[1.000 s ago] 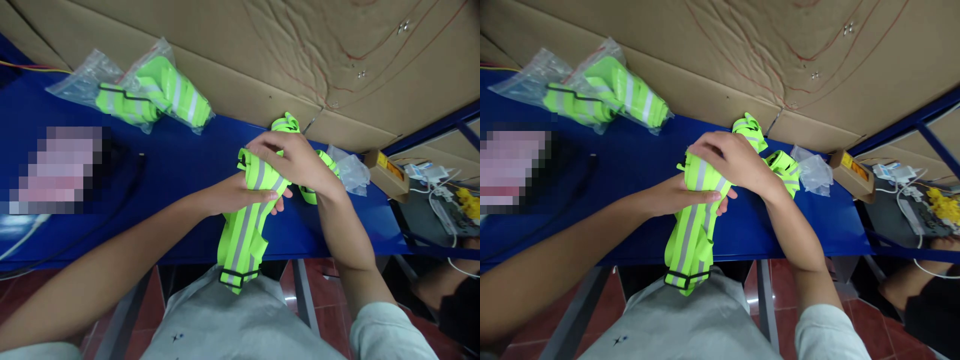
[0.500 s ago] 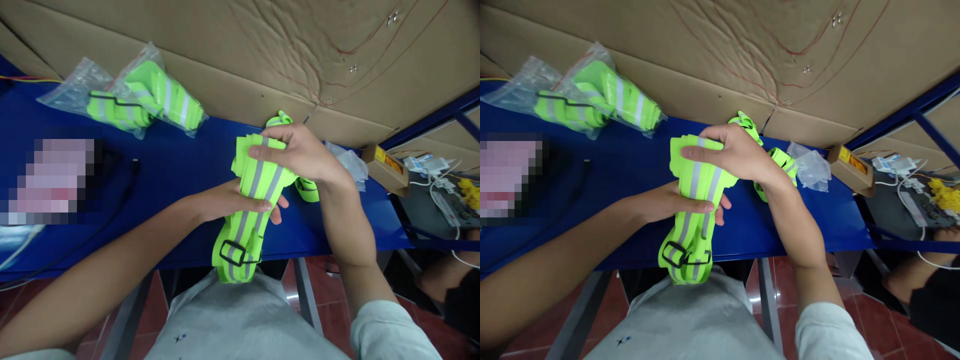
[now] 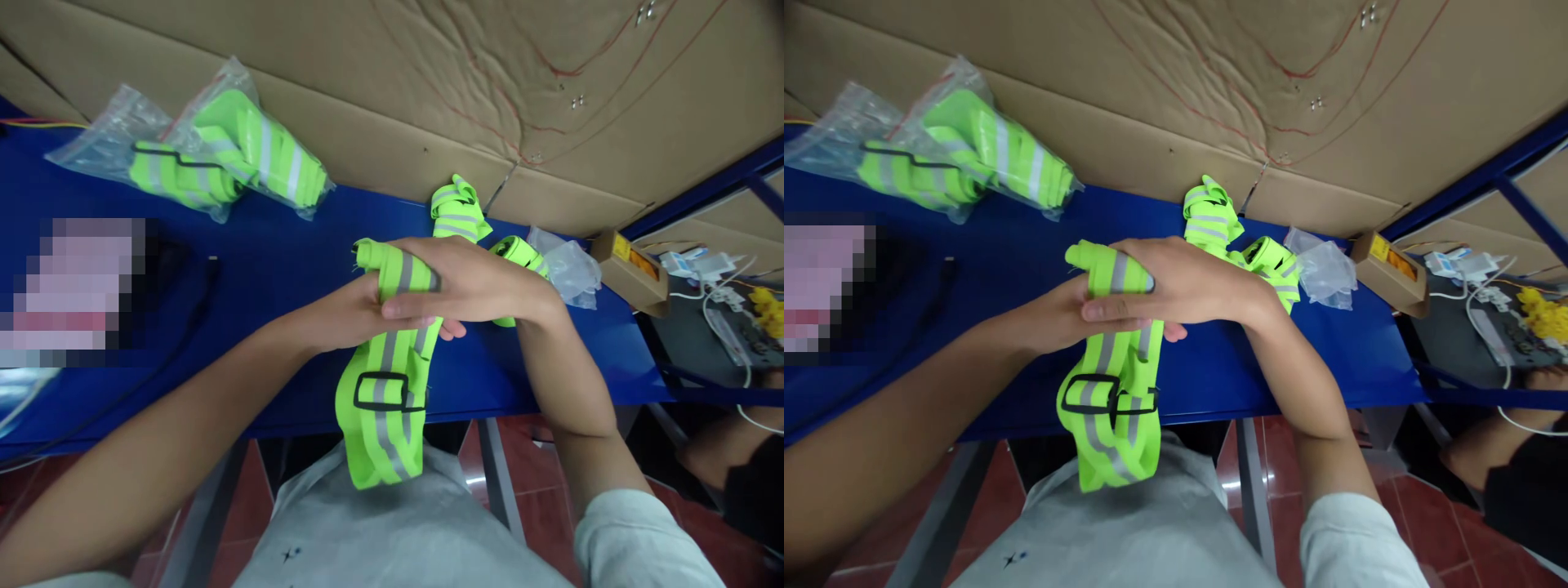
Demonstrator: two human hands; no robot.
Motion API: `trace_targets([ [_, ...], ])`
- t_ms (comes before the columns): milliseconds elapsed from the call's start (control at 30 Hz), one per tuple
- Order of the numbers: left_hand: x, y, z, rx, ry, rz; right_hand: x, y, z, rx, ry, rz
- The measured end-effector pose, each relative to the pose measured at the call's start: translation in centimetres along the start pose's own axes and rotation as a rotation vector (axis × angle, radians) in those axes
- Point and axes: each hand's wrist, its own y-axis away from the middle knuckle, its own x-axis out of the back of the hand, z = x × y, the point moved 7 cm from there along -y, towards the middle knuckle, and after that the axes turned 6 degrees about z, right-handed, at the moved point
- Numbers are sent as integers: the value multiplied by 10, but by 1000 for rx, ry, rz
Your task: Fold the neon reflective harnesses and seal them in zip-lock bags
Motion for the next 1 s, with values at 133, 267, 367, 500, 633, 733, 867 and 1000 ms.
trace_targets([
  [133, 5, -4, -10, 67, 207, 68, 2, -4, 9, -5, 38, 94],
  [267, 5, -6, -28, 197, 442, 145, 13, -9, 17, -36, 38, 270],
  [367, 3, -5, -35, 290, 464, 189, 26, -7, 23, -141, -42, 441],
  [500, 3, -4, -25, 225, 397, 181, 30, -5, 29, -232, -205, 492],
  [633, 4, -3, -21, 207, 342, 182, 19, -5, 42, -342, -406, 390],
  [733, 4, -4, -22, 225, 376, 180, 15, -7, 50, -397, -431, 392],
  [867, 21, -8, -26, 195, 323, 422, 31, -5, 52, -334, -195, 571],
  [1000, 45, -1, -10, -162, -21, 779, 60, 8, 52, -313, 70, 809],
])
